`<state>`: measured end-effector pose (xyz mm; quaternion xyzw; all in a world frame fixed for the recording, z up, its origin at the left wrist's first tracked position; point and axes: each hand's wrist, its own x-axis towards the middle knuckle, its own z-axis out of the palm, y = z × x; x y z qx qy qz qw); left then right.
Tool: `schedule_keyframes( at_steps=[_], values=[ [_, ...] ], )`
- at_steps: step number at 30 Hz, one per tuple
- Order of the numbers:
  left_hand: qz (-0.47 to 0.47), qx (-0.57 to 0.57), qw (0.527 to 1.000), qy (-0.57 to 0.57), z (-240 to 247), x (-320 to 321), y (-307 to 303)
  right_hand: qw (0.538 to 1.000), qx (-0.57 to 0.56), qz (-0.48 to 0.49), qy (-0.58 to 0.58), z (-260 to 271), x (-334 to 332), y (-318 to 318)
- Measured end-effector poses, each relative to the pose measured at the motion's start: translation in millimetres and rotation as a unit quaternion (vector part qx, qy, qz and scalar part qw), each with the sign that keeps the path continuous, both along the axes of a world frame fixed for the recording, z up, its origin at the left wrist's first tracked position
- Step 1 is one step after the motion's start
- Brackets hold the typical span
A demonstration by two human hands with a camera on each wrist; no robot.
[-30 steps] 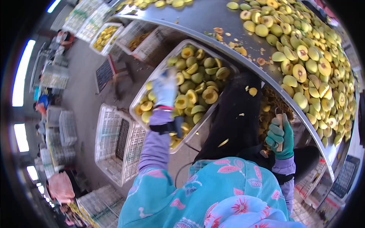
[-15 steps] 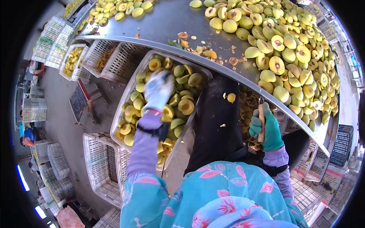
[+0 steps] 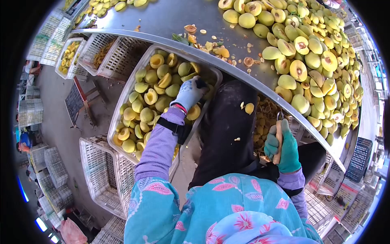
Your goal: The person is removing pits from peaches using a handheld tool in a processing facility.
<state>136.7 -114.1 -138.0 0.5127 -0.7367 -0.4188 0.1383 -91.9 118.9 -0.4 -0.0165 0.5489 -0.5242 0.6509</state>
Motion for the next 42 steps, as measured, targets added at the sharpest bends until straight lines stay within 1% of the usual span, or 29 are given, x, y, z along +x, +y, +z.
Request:
schedule_keyframes(
  at_steps=[1,4,5,8,9,12,13,14,16,17,20,21,22,24,26,27,28,29,30,31,32,33,34,35,37,38,39,40,42],
  values=[
    [-0.023,-0.047,0.998,-0.023,-6,-1,-4,1.0,0.002,-0.005,-0.003,-1,0,-1],
    [-0.038,-0.108,0.99,-0.082,-5,-2,0,1.0,0.007,-0.013,-0.01,-1,-2,-10],
    [-0.023,-0.087,0.991,-0.103,0,-6,5,1.0,0.009,-0.013,-0.011,-1,-2,-12],
    [-0.064,-0.045,0.995,-0.069,17,-8,4,0.999,0.017,-0.023,-0.025,-7,0,-15],
    [-0.098,-0.007,0.991,-0.096,18,-6,-2,0.999,0.023,-0.022,-0.029,-9,0,-17],
    [-0.167,-0.024,0.972,-0.166,31,-7,-8,0.998,0.035,-0.015,-0.051,-12,-2,-23],
    [-0.174,-0.033,0.97,-0.17,30,-7,-8,0.998,0.031,-0.013,-0.058,-10,-4,-25],
    [-0.201,-0.051,0.95,-0.232,25,-12,-8,0.997,0.035,-0.019,-0.059,-10,-3,-27],
    [-0.255,-0.09,0.896,-0.352,4,-27,1,0.997,0.041,-0.036,-0.058,-8,0,-25],
    [-0.238,-0.083,0.904,-0.346,-1,-33,6,0.998,0.036,-0.029,-0.05,-4,0,-23],
    [-0.267,-0.039,0.93,-0.249,5,-20,-11,0.999,0.03,-0.008,-0.028,8,-2,-14],
    [-0.218,-0.061,0.943,-0.244,30,-21,-9,1.0,0.019,-0.012,-0.004,7,-6,-10],
    [-0.156,-0.125,0.943,-0.266,33,-23,-10,0.999,0.026,-0.02,-0.006,5,-8,-9],
    [-0.11,-0.319,0.88,-0.336,34,-29,-15,0.998,0.05,-0.032,-0.009,3,-12,-5],
    [-0.133,-0.318,0.842,-0.415,25,-36,-29,0.998,0.053,-0.028,-0.015,-3,-14,-1],
    [-0.196,-0.228,0.868,-0.396,24,-37,-40,0.998,0.048,-0.024,-0.017,-4,-15,0],
    [-0.213,-0.198,0.859,-0.421,-2,-34,-49,0.998,0.045,-0.031,-0.017,-5,-17,-1],
    [-0.242,-0.169,0.867,-0.402,-24,-34,-54,0.998,0.056,-0.028,-0.023,-8,-18,-1],
    [-0.278,-0.138,0.872,-0.379,-44,-33,-54,0.998,0.029,0.015,0.046,-4,-20,0],
    [-0.329,-0.263,0.83,-0.365,-65,-16,-43,0.996,0.025,0.033,0.084,2,-19,-2],
    [-0.335,-0.247,0.834,-0.362,-76,-11,-42,0.991,0.021,0.053,0.123,6,-21,-8],
    [-0.341,-0.23,0.838,-0.359,-88,-6,-41,0.993,0.033,0.043,0.1,8,-22,-13],
    [-0.312,-0.059,0.87,-0.377,-90,-10,-41,0.996,0.046,0.034,0.074,8,-20,-14],
    [-0.356,-0.081,0.844,-0.392,-77,-17,-41,0.999,0.02,0.026,0.041,-9,-16,-8],
    [-0.399,-0.115,0.831,-0.37,-64,-21,-42,0.999,-0.029,0.011,-0.029,-43,-12,3],
    [-0.408,-0.134,0.832,-0.353,-59,-24,-42,0.997,0.022,0.054,0.053,-30,-9,-7],
    [-0.41,-0.153,0.833,-0.34,-49,-26,-42,0.984,0.077,0.1,0.128,-16,-7,-17],
    [-0.411,-0.177,0.83,-0.333,-37,-31,-41,0.975,0.081,0.123,0.168,-10,-4,-15],
    [-0.414,-0.226,0.825,-0.312,-4,-29,-40,0.981,0.014,0.099,0.168,-3,0,-2]
  ],
)
